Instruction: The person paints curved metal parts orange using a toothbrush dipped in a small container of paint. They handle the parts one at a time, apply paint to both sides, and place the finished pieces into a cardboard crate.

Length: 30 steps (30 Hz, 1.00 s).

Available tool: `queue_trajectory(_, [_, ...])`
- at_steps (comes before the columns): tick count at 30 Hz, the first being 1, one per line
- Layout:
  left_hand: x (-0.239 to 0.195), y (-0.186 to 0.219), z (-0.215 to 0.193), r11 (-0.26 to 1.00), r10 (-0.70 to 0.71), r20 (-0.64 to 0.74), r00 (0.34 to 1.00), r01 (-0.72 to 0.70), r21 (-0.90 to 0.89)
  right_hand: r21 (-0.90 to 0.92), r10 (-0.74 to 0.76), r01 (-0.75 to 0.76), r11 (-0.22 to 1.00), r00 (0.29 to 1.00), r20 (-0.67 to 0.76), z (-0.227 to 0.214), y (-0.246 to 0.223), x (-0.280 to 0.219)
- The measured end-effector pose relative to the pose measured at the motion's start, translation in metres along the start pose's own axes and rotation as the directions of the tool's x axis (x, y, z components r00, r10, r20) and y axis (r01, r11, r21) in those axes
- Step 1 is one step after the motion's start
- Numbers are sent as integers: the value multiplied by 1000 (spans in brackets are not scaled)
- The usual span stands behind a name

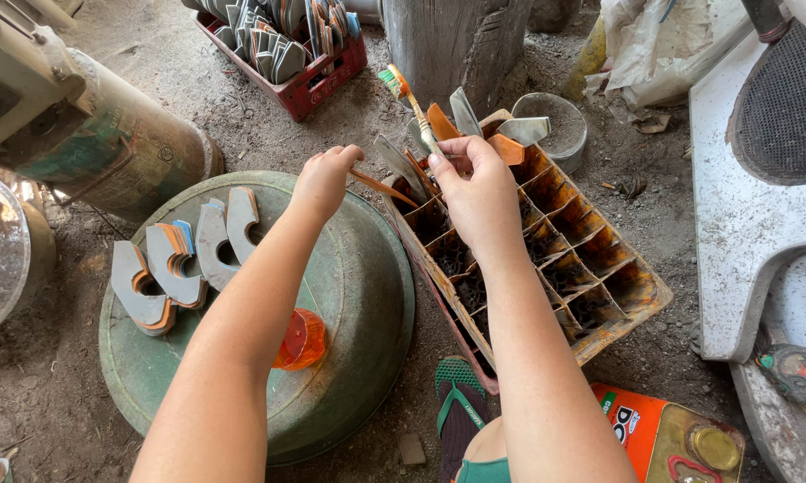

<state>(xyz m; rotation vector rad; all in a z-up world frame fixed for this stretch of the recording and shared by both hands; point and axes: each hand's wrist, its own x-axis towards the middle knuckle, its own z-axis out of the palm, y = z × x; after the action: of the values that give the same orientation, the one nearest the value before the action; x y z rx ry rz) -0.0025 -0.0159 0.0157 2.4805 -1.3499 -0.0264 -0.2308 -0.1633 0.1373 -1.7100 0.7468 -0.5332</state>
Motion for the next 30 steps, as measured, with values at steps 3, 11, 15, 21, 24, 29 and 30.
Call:
queue_trajectory(3, [2, 4, -5, 992, -78, -16, 997, 76, -100, -9, 7, -7, 1000, 1000, 0, -2, -2, -2])
queue_trajectory(11, [-9, 9, -16, 997, -59, -169, 984, 48, -65, 45, 35, -36, 998, 999, 23, 0, -7, -2])
queue_trajectory(15, [-13, 5, -23, 998, -64, -307, 949, 62, -15, 37, 28, -29, 999, 999, 27, 1, -3, -1])
queue_trajectory(21, [-41, -11, -52, 980, -52, -347, 936, 115, 163, 67, -13, 12, 998, 1000, 24, 4, 1, 1])
queue_trajectory(24, [-71, -27, -74, 975, -61, -298, 953, 120, 186, 69, 1, -4, 998, 999, 51, 13, -1, -2])
queue_trajectory(29, [-153, -78, -110, 921, -154, -372, 915, 269, 282, -169, -9, 68, 983, 945, 328, 41, -15, -23])
queue_trajectory(30, [-174, -91, -115, 908, -185, -397, 899, 311, 282, -271, -19, 144, 952, 908, 418, 50, -19, -28])
